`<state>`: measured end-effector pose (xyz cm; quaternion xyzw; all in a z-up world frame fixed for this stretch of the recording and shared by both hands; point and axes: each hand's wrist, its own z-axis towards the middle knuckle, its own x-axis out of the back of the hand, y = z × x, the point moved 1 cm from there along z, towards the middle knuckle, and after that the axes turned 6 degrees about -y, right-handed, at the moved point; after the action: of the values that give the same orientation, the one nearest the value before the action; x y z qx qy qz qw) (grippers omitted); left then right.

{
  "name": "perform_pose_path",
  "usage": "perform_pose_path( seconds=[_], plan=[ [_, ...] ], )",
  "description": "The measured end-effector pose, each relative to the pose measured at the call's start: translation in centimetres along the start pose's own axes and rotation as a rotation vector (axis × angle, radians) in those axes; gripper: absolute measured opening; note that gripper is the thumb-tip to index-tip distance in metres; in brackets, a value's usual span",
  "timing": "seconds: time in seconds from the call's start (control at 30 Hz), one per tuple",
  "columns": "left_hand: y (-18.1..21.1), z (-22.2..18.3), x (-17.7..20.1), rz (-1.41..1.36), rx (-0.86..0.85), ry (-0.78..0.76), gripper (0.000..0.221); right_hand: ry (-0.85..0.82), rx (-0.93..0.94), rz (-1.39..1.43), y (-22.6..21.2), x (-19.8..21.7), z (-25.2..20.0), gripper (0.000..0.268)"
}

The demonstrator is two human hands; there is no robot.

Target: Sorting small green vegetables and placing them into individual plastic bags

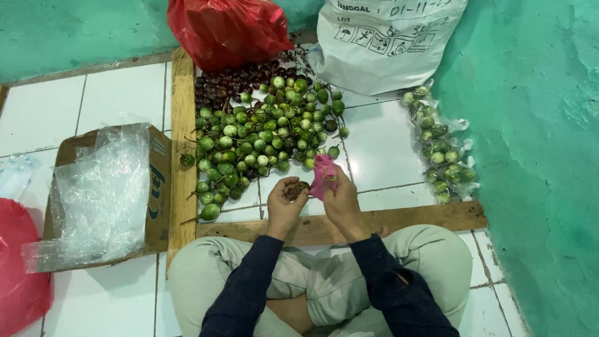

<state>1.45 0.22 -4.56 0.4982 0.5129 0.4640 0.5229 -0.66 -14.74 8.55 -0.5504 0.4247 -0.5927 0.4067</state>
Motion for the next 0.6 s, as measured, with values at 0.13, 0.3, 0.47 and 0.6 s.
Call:
perform_pose_path(
  seconds=[0.13,0.3,0.47,0.6],
  plan=[
    [2.5,-0.7,-0.5,0.056,0.028,-0.025,0.037,-0.095,0.041,0.029,-0.3,-0.9,-0.4,0.035],
    [8.6,-2.5,-1.6,0.211,0.179,-0.187,0.07,-0.15,-0.046,-0.127,4.7,-1.3,0.1,0.044],
    [8.3,-2.1,-1.8,0.191,0.197,-0.215,0.064,0.02,-0.013,-0.016,2.9,-0.9,-0.2,0.049],
    [-0.2,-0.3,-0.1,-0.015,0.255,-0.168,0.036,0.096,0.019,0.066,2.8,-0.1,0.2,0.049]
  ],
)
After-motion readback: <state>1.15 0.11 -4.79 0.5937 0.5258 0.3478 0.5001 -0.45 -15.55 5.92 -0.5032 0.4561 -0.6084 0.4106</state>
